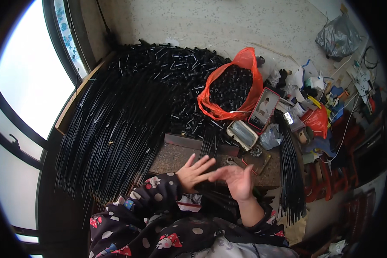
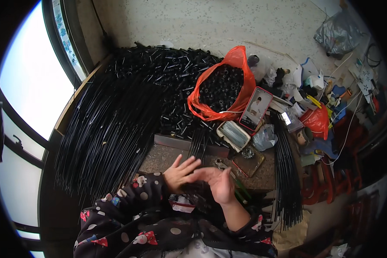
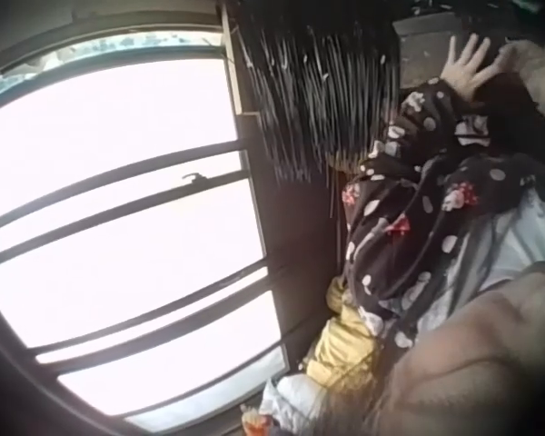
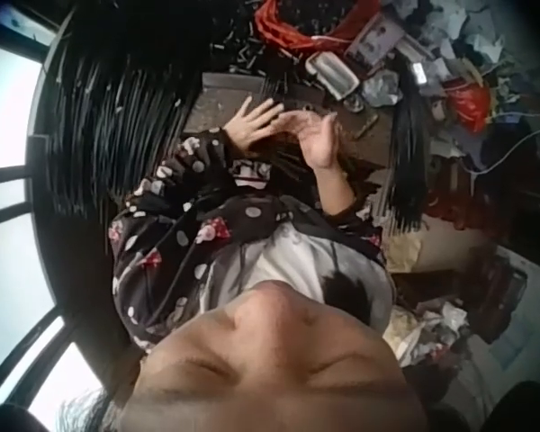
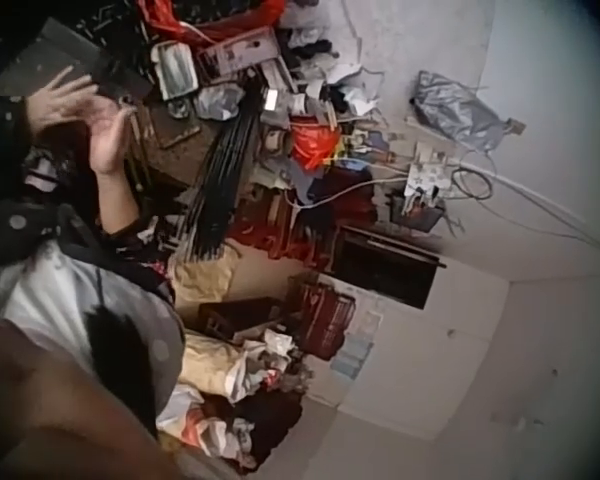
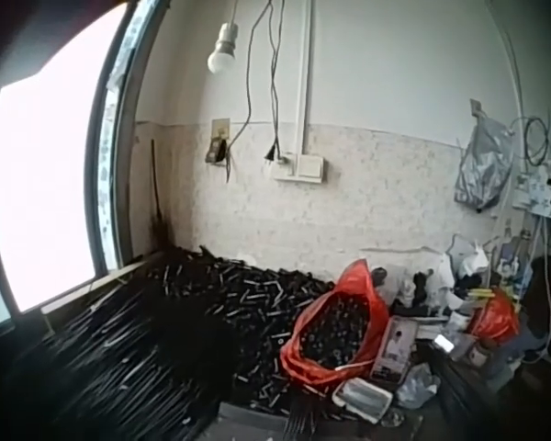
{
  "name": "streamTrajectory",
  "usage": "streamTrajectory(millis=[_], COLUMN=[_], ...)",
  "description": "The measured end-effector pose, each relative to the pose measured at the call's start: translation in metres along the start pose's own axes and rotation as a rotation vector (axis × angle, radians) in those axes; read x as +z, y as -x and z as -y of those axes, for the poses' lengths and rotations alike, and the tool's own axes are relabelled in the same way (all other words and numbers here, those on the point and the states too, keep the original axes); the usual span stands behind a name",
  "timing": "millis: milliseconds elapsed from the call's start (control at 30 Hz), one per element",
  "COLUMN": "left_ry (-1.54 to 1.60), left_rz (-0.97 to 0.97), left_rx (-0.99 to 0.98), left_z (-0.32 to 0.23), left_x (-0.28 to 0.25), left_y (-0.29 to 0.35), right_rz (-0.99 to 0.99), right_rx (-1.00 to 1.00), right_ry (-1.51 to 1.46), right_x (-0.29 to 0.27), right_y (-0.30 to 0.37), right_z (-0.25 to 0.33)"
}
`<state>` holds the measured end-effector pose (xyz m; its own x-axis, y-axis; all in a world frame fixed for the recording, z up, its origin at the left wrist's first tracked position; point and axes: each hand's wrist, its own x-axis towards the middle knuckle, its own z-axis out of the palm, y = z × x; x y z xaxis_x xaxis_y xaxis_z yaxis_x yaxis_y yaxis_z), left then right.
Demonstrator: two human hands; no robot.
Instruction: Cutting black wires and assembling them into plastic components at a workbench.
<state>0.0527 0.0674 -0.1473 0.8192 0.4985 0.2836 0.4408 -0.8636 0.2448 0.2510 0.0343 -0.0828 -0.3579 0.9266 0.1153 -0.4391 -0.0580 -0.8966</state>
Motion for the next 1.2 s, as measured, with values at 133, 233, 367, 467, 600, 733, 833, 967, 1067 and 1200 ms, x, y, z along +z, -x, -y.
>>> streamTrajectory(millis=[133, 233, 367, 467, 600, 733, 833, 967, 1067, 1200], left_ry=[-0.017, -0.073, -0.014, 0.109, 0.146, 0.222, 0.282, 0.327, 0.329, 0.292], left_rz=[0.148, 0.124, 0.121, -0.003, -0.057, -0.063, 0.019, -0.040, -0.089, 0.023], left_rx=[0.270, 0.351, 0.381, 0.480, 0.310, 0.318, 0.379, 0.454, 0.344, 0.339], left_z=[0.003, 0.008, 0.011, 0.020, 0.012, 0.018, 0.018, 0.018, 0.014, 0.018], left_x=[0.010, 0.020, 0.026, 0.030, 0.021, 0.029, 0.029, 0.036, 0.016, 0.024], left_y=[-0.010, -0.011, -0.002, -0.003, -0.003, -0.003, -0.004, -0.010, -0.003, -0.004], right_rz=[-0.581, -0.630, -0.492, -0.110, -0.326, -0.535, -0.484, -0.218, -0.269, -0.148], right_rx=[-0.051, 0.019, 0.422, 0.672, -0.087, 0.211, 0.440, 0.538, 0.113, -0.053], right_ry=[0.213, 0.274, -0.060, -0.273, 0.289, 0.202, 0.064, -0.273, -0.067, 0.260], right_x=[-0.038, -0.042, -0.035, -0.046, -0.037, -0.038, -0.037, -0.048, -0.021, -0.019], right_y=[-0.037, -0.039, -0.067, -0.094, -0.101, -0.075, -0.064, -0.079, -0.084, -0.061], right_z=[-0.051, -0.087, -0.086, -0.076, -0.047, -0.055, -0.089, -0.078, -0.051, -0.036])
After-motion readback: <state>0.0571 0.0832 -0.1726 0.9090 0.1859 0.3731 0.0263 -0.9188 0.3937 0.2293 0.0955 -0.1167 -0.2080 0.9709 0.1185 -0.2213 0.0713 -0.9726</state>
